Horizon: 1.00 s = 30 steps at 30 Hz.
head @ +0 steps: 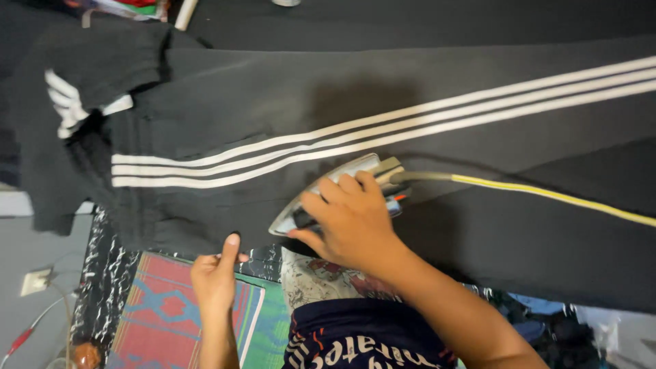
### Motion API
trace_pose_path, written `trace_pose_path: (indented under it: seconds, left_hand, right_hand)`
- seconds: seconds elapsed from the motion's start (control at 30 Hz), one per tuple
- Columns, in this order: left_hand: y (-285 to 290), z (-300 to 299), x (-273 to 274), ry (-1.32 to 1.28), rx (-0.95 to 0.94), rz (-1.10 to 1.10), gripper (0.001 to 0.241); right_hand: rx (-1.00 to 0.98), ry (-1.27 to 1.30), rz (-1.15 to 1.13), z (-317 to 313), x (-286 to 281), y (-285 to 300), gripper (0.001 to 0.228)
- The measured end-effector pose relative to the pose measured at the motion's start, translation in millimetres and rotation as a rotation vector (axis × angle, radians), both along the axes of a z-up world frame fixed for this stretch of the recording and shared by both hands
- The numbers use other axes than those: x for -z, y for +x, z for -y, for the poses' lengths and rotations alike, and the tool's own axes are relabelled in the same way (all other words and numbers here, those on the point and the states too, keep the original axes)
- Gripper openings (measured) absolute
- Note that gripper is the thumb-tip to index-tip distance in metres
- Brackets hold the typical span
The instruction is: The person irons a pair of black pants with white stripes on an ironing board. They use a spray bottle to moisten the fabric and repeatedly smooth the pants with their hands while moving the iron back and forth.
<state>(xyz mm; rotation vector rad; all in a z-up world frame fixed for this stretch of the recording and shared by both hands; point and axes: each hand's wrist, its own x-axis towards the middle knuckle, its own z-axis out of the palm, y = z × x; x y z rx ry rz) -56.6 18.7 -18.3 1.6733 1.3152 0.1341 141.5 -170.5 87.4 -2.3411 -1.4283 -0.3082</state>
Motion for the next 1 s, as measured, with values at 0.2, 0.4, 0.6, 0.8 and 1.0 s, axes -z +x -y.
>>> trace_pose_path:
  seconds: [0.2, 0.4, 0.6, 0.8, 1.0]
  left_hand:
    - [5, 4, -11, -0.012, -0.052, 0.036, 0.044]
    - [0, -4, -11, 0.079, 0.006, -0.132, 0.059]
    - [-4, -8, -10, 0.06, 0.03, -0.052, 0.058]
    - [-4, -10, -16, 0.024, 0.064, -0.09, 0.068]
    - [-1, -17, -14, 0.028, 0.089, -0.097, 0.064]
  right_hand:
    - [0.13, 0.071, -0.014, -8, 3, -5, 0.045]
    - [0.028, 0.074, -0.03, 13, 2, 10, 0.049]
    - [0.173, -0.075, -0.032, 51, 6, 43, 0.046]
    - [0.26, -0.075, 0.07, 77, 2, 59, 0.049]
    - [0.1, -0.034, 0.076, 82, 3, 56, 0.047]
